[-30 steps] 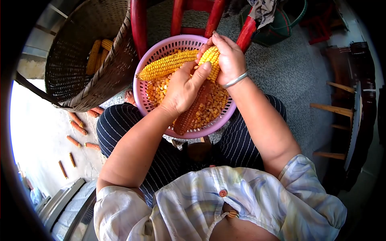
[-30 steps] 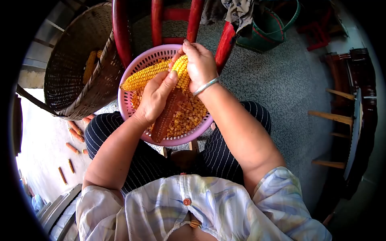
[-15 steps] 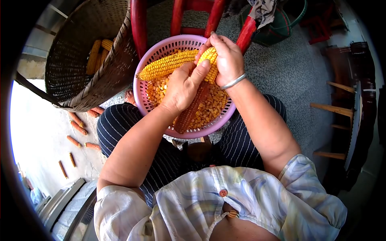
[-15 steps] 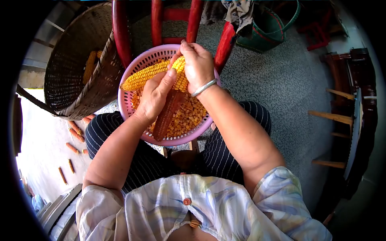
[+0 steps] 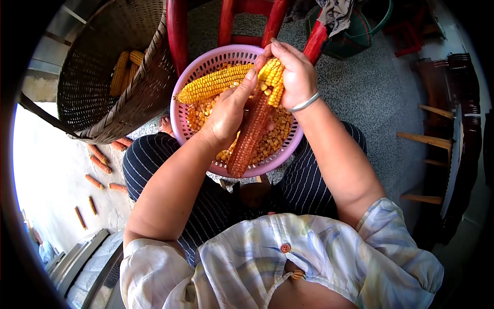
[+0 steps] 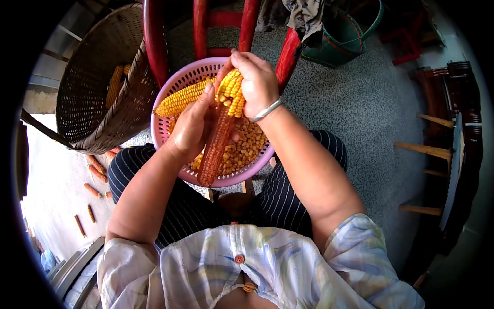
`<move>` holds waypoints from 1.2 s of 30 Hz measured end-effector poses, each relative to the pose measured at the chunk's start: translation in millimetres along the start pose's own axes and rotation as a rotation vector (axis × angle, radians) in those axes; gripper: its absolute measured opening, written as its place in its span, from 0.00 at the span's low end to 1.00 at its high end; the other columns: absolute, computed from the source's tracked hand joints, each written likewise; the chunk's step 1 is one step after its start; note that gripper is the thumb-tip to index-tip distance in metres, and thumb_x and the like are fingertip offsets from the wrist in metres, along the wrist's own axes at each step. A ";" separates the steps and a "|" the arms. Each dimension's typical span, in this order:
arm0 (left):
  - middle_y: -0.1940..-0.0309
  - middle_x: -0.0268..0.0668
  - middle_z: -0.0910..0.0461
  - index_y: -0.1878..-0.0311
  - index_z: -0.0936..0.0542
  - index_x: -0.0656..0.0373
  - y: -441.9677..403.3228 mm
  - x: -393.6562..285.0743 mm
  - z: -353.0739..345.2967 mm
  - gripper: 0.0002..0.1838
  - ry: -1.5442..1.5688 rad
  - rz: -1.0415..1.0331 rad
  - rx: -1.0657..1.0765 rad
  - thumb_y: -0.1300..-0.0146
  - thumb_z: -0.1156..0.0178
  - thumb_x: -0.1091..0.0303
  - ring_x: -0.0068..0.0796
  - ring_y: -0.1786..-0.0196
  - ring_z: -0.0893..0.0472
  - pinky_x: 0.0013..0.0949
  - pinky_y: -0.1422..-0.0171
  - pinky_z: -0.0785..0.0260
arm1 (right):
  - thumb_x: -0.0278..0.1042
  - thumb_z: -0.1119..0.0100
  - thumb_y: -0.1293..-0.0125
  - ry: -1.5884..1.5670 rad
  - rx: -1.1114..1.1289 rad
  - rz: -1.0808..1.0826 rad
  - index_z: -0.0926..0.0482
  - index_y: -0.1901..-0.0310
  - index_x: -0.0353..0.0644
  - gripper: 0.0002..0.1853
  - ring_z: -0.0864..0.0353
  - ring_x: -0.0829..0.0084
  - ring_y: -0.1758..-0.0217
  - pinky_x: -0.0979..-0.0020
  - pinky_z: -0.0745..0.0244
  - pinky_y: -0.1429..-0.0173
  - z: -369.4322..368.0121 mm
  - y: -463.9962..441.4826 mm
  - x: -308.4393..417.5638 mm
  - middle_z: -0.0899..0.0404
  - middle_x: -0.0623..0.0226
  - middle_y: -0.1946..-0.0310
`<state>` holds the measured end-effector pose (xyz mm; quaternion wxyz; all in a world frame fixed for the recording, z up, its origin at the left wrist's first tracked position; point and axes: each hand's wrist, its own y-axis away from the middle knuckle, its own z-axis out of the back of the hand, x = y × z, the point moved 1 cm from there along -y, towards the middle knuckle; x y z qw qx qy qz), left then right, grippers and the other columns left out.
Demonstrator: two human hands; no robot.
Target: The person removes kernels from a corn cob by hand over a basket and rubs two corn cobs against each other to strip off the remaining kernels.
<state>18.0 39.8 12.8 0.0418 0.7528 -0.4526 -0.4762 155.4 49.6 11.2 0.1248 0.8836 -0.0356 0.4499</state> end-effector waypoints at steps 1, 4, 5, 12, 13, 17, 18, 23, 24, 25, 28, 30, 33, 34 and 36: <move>0.72 0.42 0.22 0.53 0.28 0.68 -0.4 -0.4 1.3 0.32 -0.032 0.036 0.047 0.36 0.53 0.41 0.29 0.75 0.21 0.27 0.67 0.25 | 0.35 0.55 0.33 0.023 0.019 0.003 0.28 0.71 0.36 0.13 0.23 0.69 0.76 0.71 0.25 0.68 -3.0 1.1 -1.8 0.25 0.61 0.78; 0.76 0.39 0.23 0.58 0.27 0.66 1.2 2.4 3.3 0.31 -0.123 0.040 0.089 0.36 0.53 0.40 0.25 0.78 0.24 0.24 0.71 0.29 | 0.36 0.55 0.33 0.003 0.073 -0.027 0.28 0.72 0.36 0.14 0.23 0.69 0.75 0.71 0.25 0.68 -4.7 2.9 -6.4 0.25 0.60 0.78; 0.77 0.38 0.24 0.60 0.27 0.65 0.5 3.7 3.2 0.30 -0.143 -0.014 0.074 0.36 0.53 0.40 0.24 0.78 0.24 0.23 0.72 0.30 | 0.36 0.55 0.33 -0.047 0.062 -0.048 0.28 0.72 0.36 0.14 0.23 0.68 0.76 0.70 0.25 0.68 -4.8 3.2 -5.2 0.25 0.60 0.78; 0.77 0.36 0.24 0.61 0.27 0.65 1.3 5.3 0.1 0.28 -0.189 -0.095 0.062 0.35 0.54 0.43 0.23 0.78 0.25 0.23 0.71 0.29 | 0.36 0.57 0.32 -0.016 0.068 -0.100 0.29 0.69 0.37 0.13 0.23 0.67 0.75 0.69 0.25 0.68 2.0 -1.5 -5.3 0.25 0.60 0.76; 0.77 0.36 0.24 0.60 0.27 0.66 1.0 5.4 -0.3 0.29 -0.196 -0.115 0.043 0.34 0.55 0.43 0.23 0.78 0.25 0.24 0.71 0.30 | 0.37 0.56 0.32 0.003 0.100 -0.099 0.29 0.68 0.37 0.12 0.24 0.68 0.73 0.70 0.25 0.66 4.4 -2.7 -5.7 0.26 0.61 0.75; 0.77 0.37 0.24 0.58 0.27 0.66 -0.9 3.2 1.6 0.30 -0.177 -0.180 0.010 0.33 0.57 0.42 0.22 0.77 0.25 0.24 0.72 0.32 | 0.36 0.55 0.32 0.162 0.062 -0.001 0.28 0.68 0.37 0.12 0.24 0.69 0.72 0.71 0.25 0.65 0.3 -3.0 -9.8 0.26 0.62 0.75; 0.77 0.36 0.24 0.58 0.27 0.66 -1.8 2.7 3.1 0.30 -0.250 -0.148 -0.023 0.33 0.58 0.42 0.22 0.78 0.26 0.24 0.72 0.32 | 0.36 0.56 0.32 0.208 0.076 0.038 0.28 0.68 0.37 0.12 0.24 0.70 0.72 0.71 0.25 0.65 -3.3 -1.3 -11.0 0.26 0.62 0.75; 0.76 0.36 0.24 0.58 0.28 0.65 -3.3 5.2 4.9 0.28 -0.292 -0.150 0.033 0.33 0.56 0.44 0.22 0.78 0.25 0.23 0.71 0.30 | 0.36 0.56 0.31 0.105 0.088 0.001 0.28 0.68 0.37 0.12 0.24 0.71 0.74 0.72 0.25 0.66 -5.3 2.4 -2.1 0.26 0.62 0.76; 0.76 0.36 0.24 0.58 0.28 0.65 -3.2 5.8 4.6 0.28 -0.293 -0.150 0.037 0.33 0.56 0.44 0.22 0.78 0.25 0.23 0.71 0.30 | 0.36 0.57 0.31 0.110 0.057 -0.024 0.28 0.68 0.37 0.13 0.24 0.70 0.74 0.72 0.25 0.66 -4.4 2.9 -2.5 0.26 0.61 0.76; 0.76 0.36 0.24 0.58 0.28 0.64 -2.5 6.9 4.8 0.27 -0.278 -0.140 0.050 0.33 0.56 0.44 0.23 0.77 0.24 0.24 0.70 0.29 | 0.36 0.57 0.31 0.110 0.056 -0.023 0.28 0.68 0.37 0.13 0.24 0.70 0.74 0.72 0.25 0.66 -2.8 2.8 -2.8 0.26 0.61 0.76; 0.75 0.36 0.24 0.57 0.28 0.65 -1.6 5.4 5.5 0.26 -0.212 -0.109 0.088 0.33 0.56 0.46 0.23 0.74 0.23 0.25 0.68 0.27 | 0.36 0.56 0.31 0.066 0.053 -0.078 0.28 0.68 0.36 0.13 0.24 0.70 0.74 0.72 0.25 0.66 3.0 0.4 -5.3 0.26 0.61 0.76; 0.74 0.36 0.23 0.55 0.29 0.65 -1.4 5.0 1.9 0.26 -0.158 -0.084 0.112 0.32 0.56 0.46 0.24 0.73 0.22 0.25 0.67 0.27 | 0.36 0.55 0.32 0.122 0.046 0.006 0.29 0.68 0.36 0.12 0.24 0.70 0.74 0.72 0.25 0.67 3.9 0.0 -6.4 0.25 0.62 0.75; 0.79 0.35 0.25 0.59 0.25 0.68 -7.3 7.0 0.1 0.24 -0.107 -0.179 -0.099 0.33 0.52 0.50 0.21 0.74 0.25 0.26 0.68 0.30 | 0.36 0.53 0.32 0.186 -0.056 0.053 0.29 0.68 0.36 0.12 0.24 0.70 0.74 0.72 0.25 0.67 -0.5 3.1 -6.8 0.25 0.62 0.75; 0.80 0.36 0.25 0.60 0.24 0.68 -12.2 12.7 6.5 0.25 -0.302 -0.275 -0.134 0.32 0.52 0.50 0.21 0.74 0.25 0.27 0.67 0.31 | 0.35 0.53 0.33 0.206 -0.062 0.075 0.28 0.68 0.36 0.11 0.24 0.71 0.74 0.72 0.25 0.67 -1.5 2.8 -9.0 0.25 0.62 0.76; 0.81 0.37 0.24 0.64 0.22 0.68 -10.6 13.1 6.2 0.25 -0.535 -0.361 -0.220 0.32 0.53 0.50 0.24 0.74 0.24 0.29 0.68 0.32 | 0.35 0.52 0.33 0.221 -0.059 0.066 0.28 0.68 0.36 0.11 0.24 0.71 0.74 0.72 0.26 0.68 -2.2 0.7 -11.4 0.26 0.62 0.76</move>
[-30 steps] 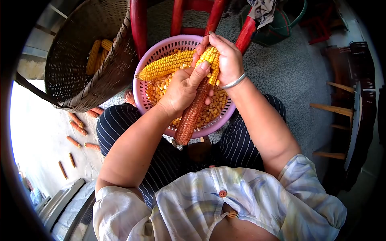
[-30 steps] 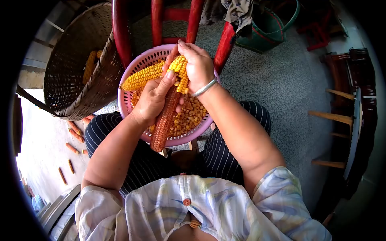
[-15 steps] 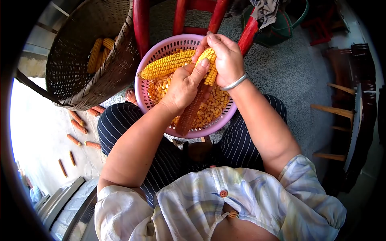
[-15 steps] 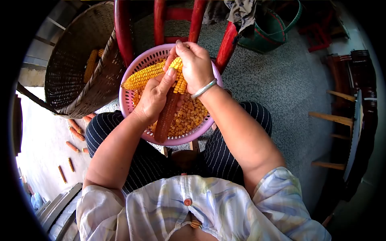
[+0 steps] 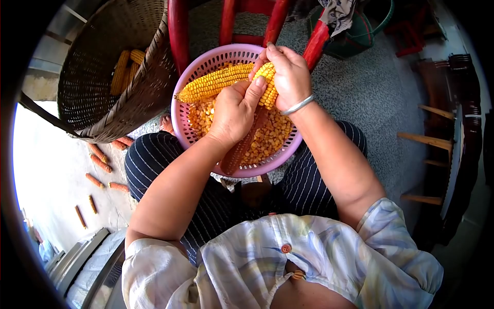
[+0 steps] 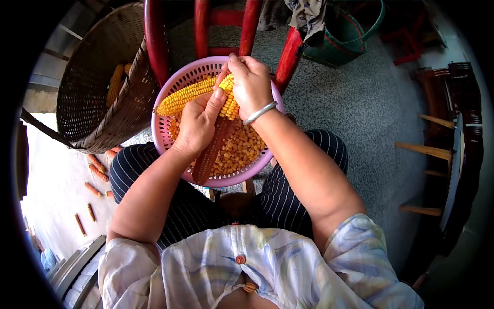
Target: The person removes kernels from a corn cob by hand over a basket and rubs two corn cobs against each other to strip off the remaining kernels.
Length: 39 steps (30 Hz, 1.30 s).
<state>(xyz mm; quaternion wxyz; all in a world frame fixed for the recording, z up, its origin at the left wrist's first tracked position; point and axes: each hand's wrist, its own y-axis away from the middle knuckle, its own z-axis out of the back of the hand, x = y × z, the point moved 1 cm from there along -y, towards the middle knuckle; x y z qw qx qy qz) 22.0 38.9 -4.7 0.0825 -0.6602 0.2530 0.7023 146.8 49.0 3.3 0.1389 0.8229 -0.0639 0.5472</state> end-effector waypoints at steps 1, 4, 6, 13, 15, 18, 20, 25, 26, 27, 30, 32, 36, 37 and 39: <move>0.81 0.37 0.24 0.64 0.22 0.68 -0.2 -2.0 1.0 0.25 0.000 0.000 0.001 0.32 0.53 0.50 0.24 0.74 0.24 0.29 0.68 0.32 | 0.35 0.52 0.33 0.016 0.002 -0.005 0.28 0.68 0.35 0.11 0.24 0.71 0.74 0.72 0.26 0.68 0.3 -1.6 -1.1 0.26 0.62 0.77; 0.83 0.38 0.24 0.65 0.21 0.68 0.1 2.0 2.9 0.26 -0.240 -0.058 -0.077 0.31 0.54 0.50 0.26 0.77 0.24 0.30 0.69 0.32 | 0.34 0.52 0.33 0.026 -0.040 -0.006 0.28 0.71 0.35 0.12 0.25 0.73 0.75 0.74 0.28 0.67 -1.5 -0.9 -4.5 0.25 0.63 0.78; 0.80 0.39 0.23 0.63 0.23 0.68 -4.2 18.8 1.4 0.26 -0.149 -0.055 -0.128 0.31 0.55 0.50 0.28 0.80 0.24 0.30 0.71 0.31 | 0.34 0.51 0.34 0.001 -0.059 -0.026 0.28 0.72 0.35 0.12 0.25 0.73 0.76 0.74 0.28 0.67 -2.9 -0.3 -3.5 0.25 0.62 0.78; 0.77 0.36 0.24 0.53 0.28 0.67 4.1 6.8 1.6 0.25 0.044 0.034 0.187 0.29 0.61 0.50 0.22 0.80 0.26 0.23 0.75 0.32 | 0.34 0.53 0.34 -0.037 0.013 -0.099 0.29 0.70 0.36 0.11 0.24 0.70 0.74 0.72 0.25 0.65 1.4 -1.2 1.0 0.26 0.63 0.77; 0.76 0.39 0.23 0.60 0.26 0.71 4.0 7.9 3.0 0.27 0.025 -0.044 0.106 0.31 0.57 0.50 0.22 0.78 0.24 0.25 0.74 0.30 | 0.33 0.53 0.34 -0.027 0.019 -0.092 0.29 0.70 0.36 0.10 0.24 0.70 0.74 0.71 0.25 0.66 0.0 -2.0 0.9 0.27 0.63 0.77; 0.76 0.38 0.23 0.59 0.26 0.71 7.3 -8.0 5.4 0.24 0.203 0.131 0.122 0.29 0.60 0.55 0.22 0.76 0.23 0.25 0.73 0.30 | 0.33 0.53 0.34 -0.102 0.022 -0.047 0.29 0.70 0.36 0.10 0.25 0.70 0.74 0.71 0.26 0.66 1.1 -2.2 3.0 0.27 0.63 0.77; 0.78 0.38 0.23 0.59 0.25 0.71 8.0 -4.3 3.0 0.24 0.242 0.140 0.116 0.29 0.58 0.54 0.22 0.77 0.24 0.25 0.73 0.30 | 0.33 0.53 0.34 -0.104 0.024 -0.062 0.29 0.70 0.36 0.10 0.25 0.70 0.74 0.72 0.26 0.66 3.9 -2.8 2.1 0.27 0.63 0.77; 0.77 0.37 0.24 0.59 0.27 0.66 5.5 -6.7 2.1 0.28 0.198 0.153 0.165 0.33 0.56 0.45 0.23 0.78 0.24 0.23 0.73 0.31 | 0.34 0.54 0.33 0.032 0.042 -0.018 0.29 0.71 0.36 0.12 0.25 0.71 0.76 0.72 0.26 0.68 -0.5 -0.1 0.7 0.27 0.63 0.77; 0.78 0.37 0.24 0.59 0.27 0.66 4.7 -1.7 1.1 0.28 0.134 0.130 0.159 0.34 0.55 0.44 0.22 0.79 0.25 0.23 0.74 0.31 | 0.35 0.54 0.33 0.036 0.048 -0.013 0.29 0.71 0.36 0.12 0.25 0.71 0.76 0.72 0.26 0.68 -1.4 1.0 0.7 0.27 0.63 0.77; 0.78 0.37 0.24 0.60 0.27 0.65 4.4 -2.9 0.4 0.28 0.070 0.107 0.153 0.35 0.53 0.43 0.22 0.80 0.25 0.23 0.75 0.32 | 0.35 0.54 0.34 0.040 0.053 -0.009 0.29 0.71 0.36 0.12 0.25 0.72 0.76 0.72 0.26 0.69 -1.8 0.9 1.1 0.27 0.63 0.78; 0.80 0.36 0.25 0.61 0.27 0.65 7.5 -10.9 -0.5 0.27 0.185 0.098 0.183 0.34 0.54 0.44 0.21 0.81 0.26 0.23 0.76 0.33 | 0.35 0.53 0.34 -0.046 0.078 -0.016 0.30 0.70 0.36 0.11 0.25 0.71 0.75 0.72 0.26 0.69 -0.3 0.9 6.5 0.27 0.63 0.78; 0.81 0.35 0.25 0.62 0.26 0.65 7.3 -10.5 -0.8 0.26 0.268 0.101 0.180 0.32 0.56 0.46 0.21 0.81 0.26 0.23 0.76 0.32 | 0.35 0.53 0.34 -0.111 0.078 -0.045 0.30 0.70 0.36 0.11 0.25 0.71 0.75 0.71 0.25 0.68 4.7 -2.1 0.6 0.27 0.63 0.78; 0.80 0.35 0.25 0.61 0.27 0.66 7.3 -12.6 3.9 0.26 0.299 0.200 0.238 0.32 0.57 0.47 0.23 0.79 0.24 0.24 0.74 0.30 | 0.34 0.53 0.34 -0.192 0.052 -0.111 0.30 0.70 0.36 0.10 0.25 0.69 0.75 0.70 0.24 0.68 8.3 -3.5 -1.0 0.28 0.62 0.77; 0.80 0.35 0.25 0.61 0.27 0.66 7.9 -16.4 2.6 0.26 0.300 0.200 0.238 0.32 0.57 0.47 0.23 0.79 0.24 0.24 0.74 0.30 | 0.33 0.53 0.34 -0.185 0.015 -0.123 0.30 0.70 0.36 0.10 0.25 0.69 0.75 0.70 0.24 0.68 8.3 -3.3 -1.5 0.28 0.62 0.77; 0.78 0.36 0.24 0.59 0.29 0.66 8.9 -21.3 -1.5 0.25 0.305 0.216 0.178 0.32 0.56 0.47 0.23 0.79 0.24 0.24 0.75 0.30 | 0.34 0.52 0.34 -0.136 -0.003 -0.099 0.30 0.70 0.36 0.10 0.25 0.70 0.75 0.70 0.24 0.68 7.5 -2.6 -2.1 0.27 0.62 0.78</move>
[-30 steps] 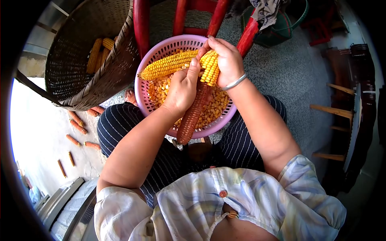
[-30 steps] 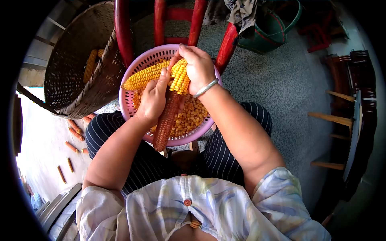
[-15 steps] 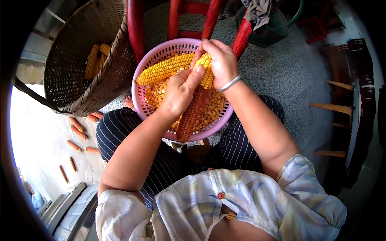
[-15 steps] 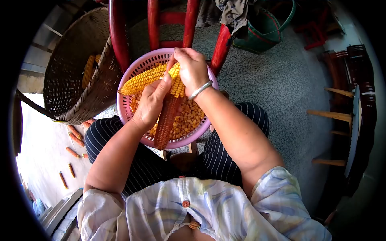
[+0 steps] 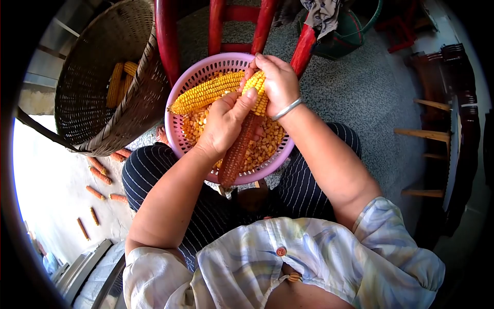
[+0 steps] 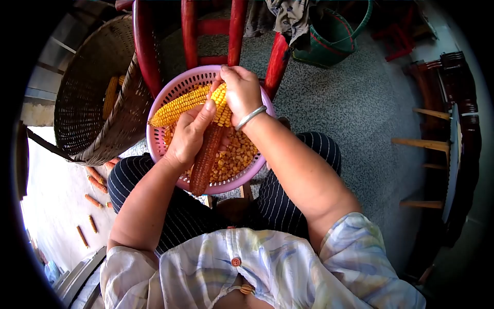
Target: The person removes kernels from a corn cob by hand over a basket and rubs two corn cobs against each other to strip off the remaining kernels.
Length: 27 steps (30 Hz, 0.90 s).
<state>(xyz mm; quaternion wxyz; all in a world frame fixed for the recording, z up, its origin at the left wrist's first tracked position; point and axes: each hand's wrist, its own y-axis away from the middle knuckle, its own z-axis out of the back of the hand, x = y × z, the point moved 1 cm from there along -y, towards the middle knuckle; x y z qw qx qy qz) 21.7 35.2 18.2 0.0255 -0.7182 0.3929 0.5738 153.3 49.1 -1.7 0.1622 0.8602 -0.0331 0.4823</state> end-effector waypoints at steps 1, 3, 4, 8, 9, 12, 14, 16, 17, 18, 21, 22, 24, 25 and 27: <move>0.78 0.36 0.24 0.59 0.29 0.66 -0.6 2.5 0.9 0.25 0.000 0.000 0.001 0.32 0.56 0.47 0.23 0.79 0.24 0.24 0.75 0.30 | 0.34 0.52 0.34 0.047 -0.018 0.025 0.30 0.70 0.36 0.10 0.25 0.70 0.76 0.71 0.24 0.69 -0.8 0.5 -0.2 0.27 0.63 0.78; 0.77 0.35 0.25 0.58 0.29 0.66 -2.4 10.2 4.3 0.24 -0.154 -0.058 0.001 0.32 0.54 0.49 0.22 0.79 0.25 0.24 0.75 0.30 | 0.34 0.52 0.34 0.085 -0.034 0.027 0.30 0.70 0.36 0.10 0.25 0.71 0.76 0.71 0.25 0.69 -5.1 2.4 -0.2 0.27 0.63 0.78; 0.77 0.35 0.25 0.57 0.30 0.66 -2.3 11.4 5.0 0.24 -0.232 -0.086 0.001 0.32 0.54 0.49 0.21 0.79 0.25 0.23 0.76 0.30 | 0.34 0.51 0.34 0.122 -0.050 0.029 0.29 0.70 0.36 0.10 0.25 0.71 0.76 0.72 0.25 0.69 -6.6 2.9 0.0 0.27 0.63 0.78; 0.75 0.37 0.23 0.55 0.29 0.65 -2.4 9.6 11.5 0.23 -0.053 -0.047 0.016 0.29 0.61 0.51 0.23 0.78 0.23 0.25 0.76 0.28 | 0.33 0.52 0.34 0.020 -0.019 0.027 0.29 0.70 0.36 0.10 0.25 0.72 0.76 0.72 0.26 0.68 -4.7 -0.1 0.8 0.27 0.63 0.77; 0.75 0.39 0.22 0.55 0.29 0.66 -2.4 8.7 11.8 0.25 -0.104 -0.045 0.016 0.29 0.64 0.50 0.24 0.77 0.22 0.25 0.75 0.27 | 0.32 0.52 0.34 0.043 -0.035 0.022 0.29 0.70 0.36 0.09 0.25 0.71 0.75 0.71 0.26 0.67 -5.9 1.2 2.0 0.27 0.62 0.77; 0.75 0.40 0.22 0.54 0.29 0.67 -0.5 4.5 7.8 0.25 0.039 0.025 -0.018 0.29 0.65 0.51 0.26 0.76 0.22 0.26 0.74 0.26 | 0.31 0.53 0.34 -0.032 -0.027 -0.043 0.29 0.70 0.35 0.09 0.25 0.69 0.75 0.70 0.25 0.67 0.8 -1.3 2.6 0.27 0.61 0.77; 0.73 0.41 0.23 0.51 0.31 0.68 -3.8 6.2 11.5 0.27 0.088 0.064 0.014 0.30 0.62 0.49 0.27 0.76 0.22 0.27 0.72 0.26 | 0.31 0.52 0.35 -0.036 -0.012 -0.031 0.29 0.70 0.35 0.09 0.25 0.68 0.75 0.68 0.25 0.66 3.8 -3.0 2.5 0.27 0.61 0.77; 0.70 0.41 0.24 0.48 0.34 0.69 -8.4 7.5 10.6 0.28 0.004 -0.034 -0.029 0.32 0.56 0.48 0.28 0.76 0.22 0.28 0.72 0.26 | 0.32 0.52 0.34 0.077 -0.066 0.056 0.29 0.69 0.36 0.09 0.25 0.70 0.75 0.70 0.25 0.67 1.2 -2.9 0.0 0.27 0.62 0.77; 0.68 0.40 0.24 0.46 0.36 0.71 -11.5 14.9 12.0 0.31 -0.100 -0.061 -0.037 0.37 0.47 0.48 0.27 0.76 0.22 0.27 0.73 0.27 | 0.32 0.52 0.34 0.078 -0.064 0.054 0.29 0.69 0.36 0.09 0.25 0.70 0.75 0.70 0.25 0.67 0.1 -1.5 -0.4 0.27 0.62 0.77; 0.71 0.39 0.24 0.50 0.34 0.71 -6.2 10.3 8.8 0.28 -0.236 -0.071 -0.030 0.37 0.44 0.52 0.24 0.77 0.23 0.25 0.75 0.29 | 0.33 0.52 0.34 0.095 -0.070 0.027 0.29 0.69 0.36 0.10 0.25 0.70 0.75 0.71 0.25 0.68 -3.1 1.4 0.5 0.27 0.63 0.77; 0.75 0.37 0.25 0.55 0.31 0.69 -8.0 16.8 7.4 0.24 -0.362 -0.086 -0.062 0.36 0.44 0.53 0.21 0.79 0.25 0.24 0.77 0.31 | 0.33 0.52 0.34 0.107 -0.062 0.010 0.29 0.69 0.36 0.10 0.25 0.71 0.76 0.72 0.26 0.68 -5.9 2.1 -2.1 0.27 0.63 0.77; 0.77 0.36 0.26 0.57 0.30 0.68 -4.9 12.7 4.6 0.22 -0.340 -0.099 -0.060 0.35 0.46 0.54 0.21 0.80 0.26 0.24 0.78 0.32 | 0.33 0.52 0.34 0.102 -0.049 0.022 0.29 0.69 0.36 0.10 0.25 0.72 0.76 0.72 0.26 0.68 -5.1 1.8 -2.6 0.27 0.63 0.77; 0.79 0.35 0.26 0.58 0.30 0.68 -3.2 11.5 2.9 0.20 -0.317 -0.111 -0.056 0.34 0.48 0.55 0.21 0.81 0.26 0.24 0.79 0.33 | 0.33 0.52 0.34 0.094 -0.052 0.010 0.29 0.69 0.36 0.10 0.25 0.71 0.76 0.72 0.26 0.69 -3.0 1.9 -2.1 0.27 0.63 0.77; 0.79 0.35 0.26 0.58 0.30 0.67 -3.1 12.8 3.7 0.21 -0.280 -0.121 -0.031 0.33 0.51 0.53 0.21 0.81 0.26 0.24 0.79 0.33 | 0.33 0.52 0.34 0.085 -0.049 -0.003 0.29 0.69 0.37 0.10 0.25 0.70 0.76 0.71 0.26 0.69 -2.9 1.5 -1.6 0.27 0.63 0.77; 0.79 0.35 0.26 0.58 0.30 0.67 -0.9 9.4 4.9 0.22 -0.245 -0.132 -0.009 0.32 0.54 0.51 0.22 0.81 0.26 0.24 0.79 0.32 | 0.33 0.52 0.34 0.033 -0.026 -0.041 0.29 0.69 0.37 0.09 0.25 0.70 0.74 0.70 0.26 0.67 -0.6 -1.6 -0.7 0.27 0.63 0.77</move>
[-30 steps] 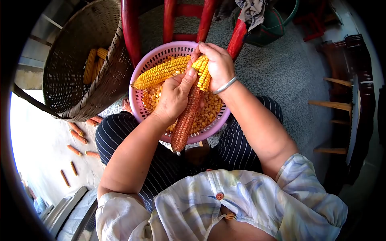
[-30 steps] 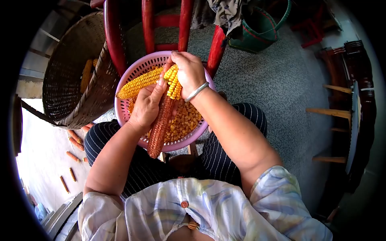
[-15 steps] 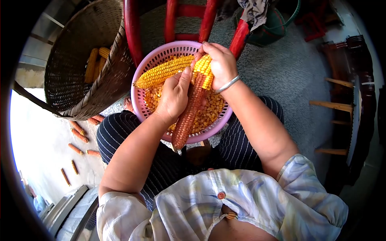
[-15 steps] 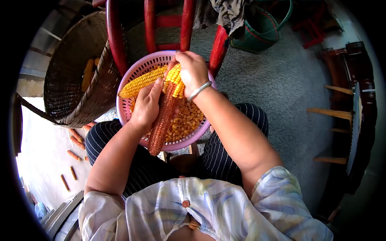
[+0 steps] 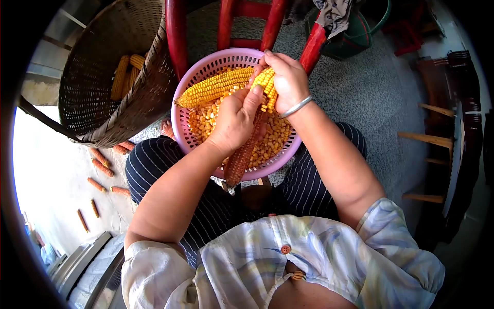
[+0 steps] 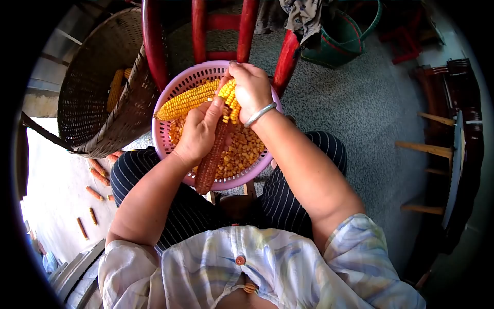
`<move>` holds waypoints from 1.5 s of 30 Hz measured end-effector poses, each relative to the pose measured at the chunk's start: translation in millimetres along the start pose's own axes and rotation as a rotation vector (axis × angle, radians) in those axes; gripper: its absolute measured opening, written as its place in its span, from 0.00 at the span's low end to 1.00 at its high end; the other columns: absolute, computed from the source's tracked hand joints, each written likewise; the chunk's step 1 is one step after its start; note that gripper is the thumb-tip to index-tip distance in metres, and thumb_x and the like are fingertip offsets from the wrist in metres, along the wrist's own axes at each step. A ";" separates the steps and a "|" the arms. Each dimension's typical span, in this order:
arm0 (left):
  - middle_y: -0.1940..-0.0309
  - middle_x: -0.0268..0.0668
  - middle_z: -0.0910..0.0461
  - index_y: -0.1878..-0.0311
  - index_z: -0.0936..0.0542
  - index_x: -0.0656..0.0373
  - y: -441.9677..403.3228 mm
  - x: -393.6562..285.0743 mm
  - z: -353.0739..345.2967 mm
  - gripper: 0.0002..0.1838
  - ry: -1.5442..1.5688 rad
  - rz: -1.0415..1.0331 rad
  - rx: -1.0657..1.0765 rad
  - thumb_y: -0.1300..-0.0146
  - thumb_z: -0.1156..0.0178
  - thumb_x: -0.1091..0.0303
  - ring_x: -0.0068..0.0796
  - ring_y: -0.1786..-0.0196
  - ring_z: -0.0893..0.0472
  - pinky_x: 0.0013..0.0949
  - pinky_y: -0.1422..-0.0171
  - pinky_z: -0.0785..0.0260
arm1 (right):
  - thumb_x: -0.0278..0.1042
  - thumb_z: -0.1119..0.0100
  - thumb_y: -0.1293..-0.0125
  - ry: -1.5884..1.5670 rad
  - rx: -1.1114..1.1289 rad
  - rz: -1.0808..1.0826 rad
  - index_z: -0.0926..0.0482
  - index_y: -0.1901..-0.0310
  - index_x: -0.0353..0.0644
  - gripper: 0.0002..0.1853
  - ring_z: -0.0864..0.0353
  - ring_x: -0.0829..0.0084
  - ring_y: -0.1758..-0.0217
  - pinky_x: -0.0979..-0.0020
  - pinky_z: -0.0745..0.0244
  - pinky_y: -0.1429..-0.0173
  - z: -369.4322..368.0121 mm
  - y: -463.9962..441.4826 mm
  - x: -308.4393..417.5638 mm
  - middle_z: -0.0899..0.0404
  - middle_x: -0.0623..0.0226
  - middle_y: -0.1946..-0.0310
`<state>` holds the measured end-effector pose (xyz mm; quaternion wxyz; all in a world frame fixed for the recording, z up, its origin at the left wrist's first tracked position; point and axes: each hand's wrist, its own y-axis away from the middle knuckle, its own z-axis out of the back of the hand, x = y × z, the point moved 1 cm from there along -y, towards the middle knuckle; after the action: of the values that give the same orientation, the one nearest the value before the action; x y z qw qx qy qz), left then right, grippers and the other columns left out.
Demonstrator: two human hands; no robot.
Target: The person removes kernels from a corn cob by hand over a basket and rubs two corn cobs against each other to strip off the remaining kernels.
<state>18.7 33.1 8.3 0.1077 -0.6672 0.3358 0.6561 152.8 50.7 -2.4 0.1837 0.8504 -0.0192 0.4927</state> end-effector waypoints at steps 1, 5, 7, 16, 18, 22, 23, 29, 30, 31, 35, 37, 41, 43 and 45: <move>0.79 0.36 0.26 0.58 0.29 0.67 1.3 -5.4 0.8 0.24 0.109 0.088 0.017 0.31 0.57 0.49 0.23 0.82 0.26 0.25 0.79 0.31 | 0.33 0.52 0.34 0.000 0.000 0.000 0.29 0.69 0.37 0.09 0.25 0.70 0.74 0.70 0.26 0.67 2.6 -1.9 0.8 0.27 0.63 0.77; 0.78 0.38 0.25 0.57 0.30 0.66 2.1 -10.6 0.7 0.29 0.328 0.241 0.030 0.31 0.63 0.45 0.26 0.81 0.25 0.27 0.77 0.29 | 0.34 0.53 0.34 -0.181 0.131 -0.076 0.29 0.69 0.38 0.10 0.24 0.70 0.71 0.71 0.26 0.63 6.1 -2.2 1.4 0.26 0.63 0.77; 0.77 0.39 0.25 0.55 0.30 0.67 0.7 -7.1 0.7 0.27 0.316 0.255 0.019 0.31 0.60 0.47 0.26 0.80 0.24 0.27 0.76 0.28 | 0.34 0.53 0.33 -0.073 0.060 -0.001 0.29 0.69 0.38 0.10 0.24 0.69 0.72 0.70 0.25 0.65 3.2 -0.6 4.2 0.26 0.63 0.77; 0.74 0.38 0.23 0.53 0.29 0.67 -1.9 -1.0 2.5 0.24 0.173 0.080 -0.009 0.29 0.60 0.52 0.23 0.79 0.24 0.25 0.76 0.28 | 0.32 0.54 0.34 -0.026 -0.023 0.034 0.29 0.70 0.37 0.10 0.24 0.68 0.76 0.71 0.26 0.68 0.5 0.5 4.8 0.27 0.62 0.78; 0.75 0.38 0.23 0.54 0.29 0.67 -2.9 -1.5 1.3 0.24 0.231 0.099 -0.023 0.30 0.59 0.51 0.23 0.79 0.24 0.25 0.76 0.29 | 0.33 0.54 0.34 0.026 -0.027 0.054 0.29 0.70 0.37 0.10 0.24 0.68 0.75 0.71 0.26 0.68 2.1 -3.1 1.9 0.27 0.62 0.78; 0.79 0.43 0.23 0.61 0.25 0.71 -9.2 9.7 3.5 0.26 -0.167 -0.016 -0.105 0.35 0.49 0.49 0.30 0.75 0.21 0.32 0.71 0.31 | 0.36 0.54 0.32 0.091 -0.046 0.050 0.30 0.70 0.37 0.12 0.24 0.68 0.76 0.70 0.25 0.69 -4.0 1.7 -1.1 0.27 0.62 0.78; 0.79 0.46 0.23 0.61 0.25 0.71 -10.3 12.9 4.0 0.27 -0.367 -0.085 -0.132 0.37 0.47 0.48 0.32 0.74 0.21 0.35 0.69 0.31 | 0.36 0.54 0.32 0.091 -0.045 0.050 0.30 0.70 0.37 0.12 0.24 0.68 0.76 0.70 0.25 0.69 -4.7 2.4 0.2 0.27 0.62 0.78; 0.84 0.43 0.25 0.63 0.24 0.69 -3.7 4.0 1.4 0.25 -0.250 -0.028 -0.056 0.33 0.52 0.51 0.32 0.80 0.22 0.34 0.72 0.31 | 0.37 0.55 0.31 0.022 -0.018 0.033 0.31 0.70 0.36 0.13 0.25 0.67 0.78 0.68 0.25 0.71 -1.3 2.5 2.2 0.27 0.61 0.78; 0.84 0.42 0.25 0.63 0.24 0.69 -3.1 3.1 1.1 0.24 -0.207 -0.025 -0.045 0.32 0.54 0.52 0.31 0.81 0.23 0.33 0.73 0.31 | 0.37 0.55 0.31 0.034 -0.025 0.032 0.30 0.70 0.36 0.13 0.25 0.67 0.78 0.68 0.25 0.71 -1.2 2.8 3.0 0.27 0.60 0.78; 0.84 0.42 0.25 0.63 0.24 0.69 -2.9 2.3 0.8 0.24 -0.208 -0.025 -0.046 0.32 0.54 0.52 0.31 0.81 0.23 0.33 0.73 0.31 | 0.37 0.55 0.31 0.047 -0.031 0.030 0.30 0.70 0.36 0.13 0.25 0.67 0.78 0.68 0.25 0.71 -1.4 3.0 3.5 0.27 0.60 0.78; 0.82 0.37 0.25 0.61 0.26 0.69 -4.4 6.4 2.1 0.25 -0.089 0.009 -0.018 0.29 0.60 0.52 0.25 0.82 0.24 0.28 0.76 0.31 | 0.37 0.54 0.32 0.061 -0.053 0.061 0.30 0.70 0.37 0.13 0.25 0.68 0.78 0.69 0.25 0.71 0.4 1.7 2.0 0.26 0.60 0.78; 0.80 0.37 0.25 0.60 0.27 0.69 -7.6 14.7 5.0 0.26 -0.019 0.012 -0.013 0.29 0.63 0.51 0.23 0.82 0.25 0.25 0.78 0.31 | 0.37 0.56 0.31 0.012 -0.124 0.027 0.30 0.72 0.36 0.15 0.26 0.69 0.81 0.70 0.27 0.73 -2.4 3.7 6.0 0.27 0.61 0.81; 0.72 0.40 0.22 0.54 0.28 0.70 -12.6 22.1 9.7 0.27 -0.058 -0.005 -0.061 0.29 0.61 0.50 0.25 0.73 0.22 0.25 0.69 0.27 | 0.37 0.54 0.31 0.029 -0.147 0.050 0.30 0.73 0.36 0.15 0.26 0.70 0.82 0.71 0.28 0.73 -2.3 0.5 3.2 0.26 0.61 0.81; 0.70 0.47 0.21 0.58 0.25 0.72 -7.7 5.0 6.1 0.27 -0.071 -0.002 -0.138 0.34 0.51 0.50 0.31 0.62 0.21 0.33 0.57 0.30 | 0.37 0.55 0.31 0.054 -0.162 0.064 0.30 0.74 0.36 0.15 0.26 0.70 0.82 0.72 0.28 0.74 -4.3 1.1 2.8 0.27 0.62 0.82; 0.72 0.52 0.21 0.58 0.25 0.73 -7.9 9.9 6.4 0.28 -0.338 -0.168 -0.223 0.37 0.46 0.48 0.39 0.64 0.19 0.37 0.57 0.29 | 0.37 0.55 0.31 0.077 -0.174 0.077 0.30 0.74 0.36 0.15 0.26 0.71 0.82 0.72 0.28 0.75 -8.3 1.6 3.1 0.27 0.62 0.82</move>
<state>17.4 39.8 -4.2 0.1424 -0.5810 0.1814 0.7805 147.1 52.4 4.4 0.2382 0.8104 -0.0874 0.5280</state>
